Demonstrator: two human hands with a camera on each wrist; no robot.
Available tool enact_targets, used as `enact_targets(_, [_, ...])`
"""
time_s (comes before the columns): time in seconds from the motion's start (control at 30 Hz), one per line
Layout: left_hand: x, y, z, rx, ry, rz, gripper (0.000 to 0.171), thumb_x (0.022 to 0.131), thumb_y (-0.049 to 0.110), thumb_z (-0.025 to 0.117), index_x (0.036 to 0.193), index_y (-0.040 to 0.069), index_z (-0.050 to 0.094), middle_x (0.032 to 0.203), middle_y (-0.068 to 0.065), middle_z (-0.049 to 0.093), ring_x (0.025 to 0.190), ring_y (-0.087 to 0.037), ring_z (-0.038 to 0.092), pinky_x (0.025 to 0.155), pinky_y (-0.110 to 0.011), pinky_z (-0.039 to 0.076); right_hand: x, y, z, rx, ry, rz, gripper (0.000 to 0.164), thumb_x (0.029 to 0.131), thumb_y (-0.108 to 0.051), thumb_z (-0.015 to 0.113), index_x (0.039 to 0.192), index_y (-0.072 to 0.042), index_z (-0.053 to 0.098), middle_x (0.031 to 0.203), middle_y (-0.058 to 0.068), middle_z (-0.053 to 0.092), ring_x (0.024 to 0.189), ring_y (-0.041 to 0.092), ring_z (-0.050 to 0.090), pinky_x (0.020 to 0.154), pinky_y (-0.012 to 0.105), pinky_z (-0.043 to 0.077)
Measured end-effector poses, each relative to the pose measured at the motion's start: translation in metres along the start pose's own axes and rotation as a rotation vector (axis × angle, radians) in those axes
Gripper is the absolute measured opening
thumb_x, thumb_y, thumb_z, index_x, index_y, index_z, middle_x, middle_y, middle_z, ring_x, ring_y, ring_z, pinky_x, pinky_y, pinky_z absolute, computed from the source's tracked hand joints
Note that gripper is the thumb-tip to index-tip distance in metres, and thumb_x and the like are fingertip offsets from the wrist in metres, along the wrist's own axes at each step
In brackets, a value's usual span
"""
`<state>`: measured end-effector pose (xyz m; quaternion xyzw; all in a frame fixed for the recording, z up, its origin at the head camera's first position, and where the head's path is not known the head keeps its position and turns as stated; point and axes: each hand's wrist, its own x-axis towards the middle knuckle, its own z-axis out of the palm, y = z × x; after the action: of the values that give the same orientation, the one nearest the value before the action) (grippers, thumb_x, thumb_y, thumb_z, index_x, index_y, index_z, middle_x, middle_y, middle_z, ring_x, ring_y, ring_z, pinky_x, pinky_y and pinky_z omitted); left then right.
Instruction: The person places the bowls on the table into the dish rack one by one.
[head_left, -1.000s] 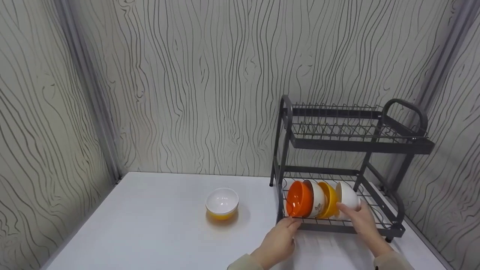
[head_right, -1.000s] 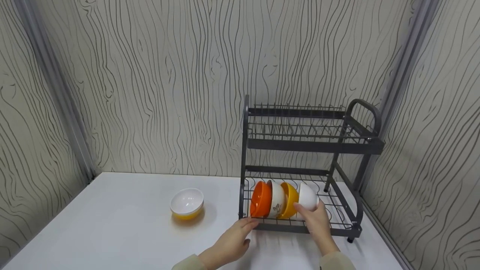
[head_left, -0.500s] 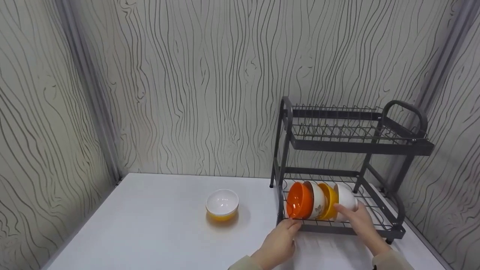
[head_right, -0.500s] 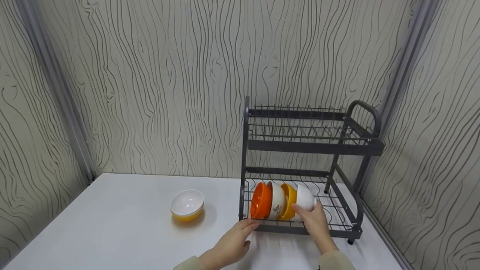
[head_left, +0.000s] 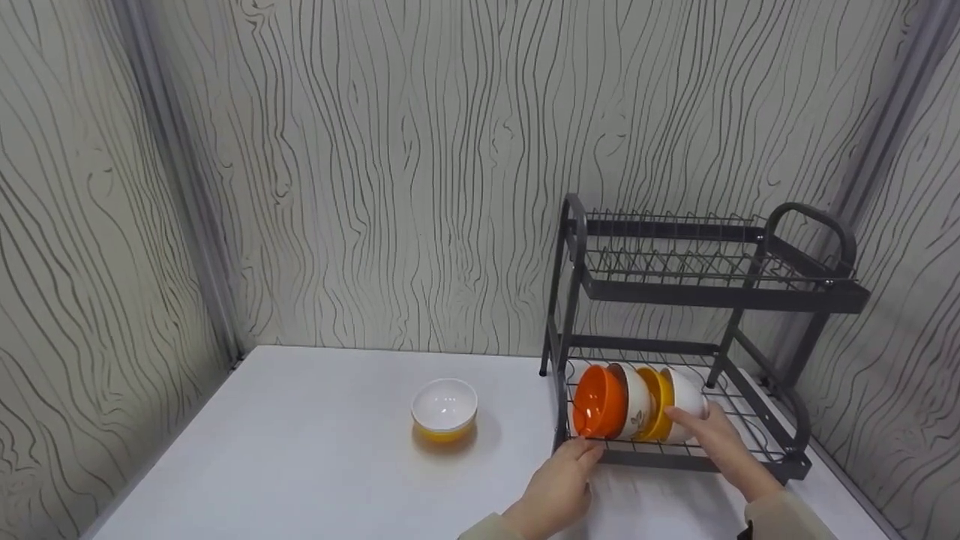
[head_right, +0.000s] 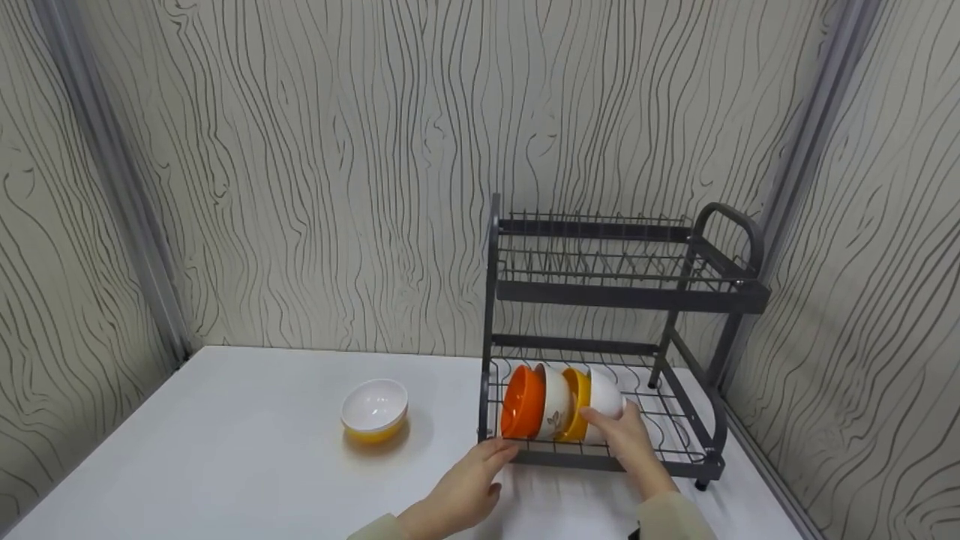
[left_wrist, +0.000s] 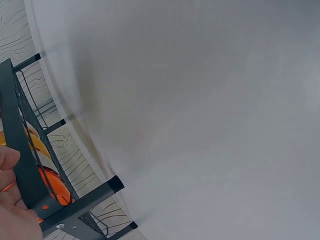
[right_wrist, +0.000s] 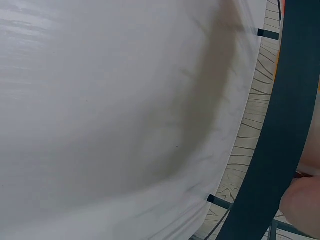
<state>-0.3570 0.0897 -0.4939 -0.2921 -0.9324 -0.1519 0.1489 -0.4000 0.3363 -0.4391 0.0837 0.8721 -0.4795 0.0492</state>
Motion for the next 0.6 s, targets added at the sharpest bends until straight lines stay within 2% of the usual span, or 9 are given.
enact_targets(0.3, [-0.0016, -0.0003, -0.0017, 0.015, 0.019, 0.011, 0.053, 0.08, 0.003, 0.062, 0.129, 0.019, 0.052, 0.131, 0.008, 0.051, 0.123, -0.007, 0.047, 0.103, -0.021, 0.042, 0.0009, 0.001, -0.0017, 0.018, -0.014, 0.002, 0.102, 0.084, -0.064, 0.048, 0.14, 0.011, 0.006, 0.142, 0.033, 0.019, 0.128, 0.045, 0.028, 0.106, 0.058, 0.031])
enact_targets(0.6, [-0.0022, 0.0001, -0.0005, 0.028, 0.013, 0.002, 0.048, 0.081, 0.005, 0.062, 0.127, 0.019, 0.054, 0.13, 0.008, 0.052, 0.123, -0.007, 0.047, 0.102, -0.021, 0.043, -0.0001, 0.0037, -0.0033, 0.011, -0.025, -0.027, 0.097, 0.087, -0.061, 0.044, 0.14, 0.011, 0.006, 0.143, 0.033, 0.021, 0.128, 0.045, 0.03, 0.105, 0.056, 0.033])
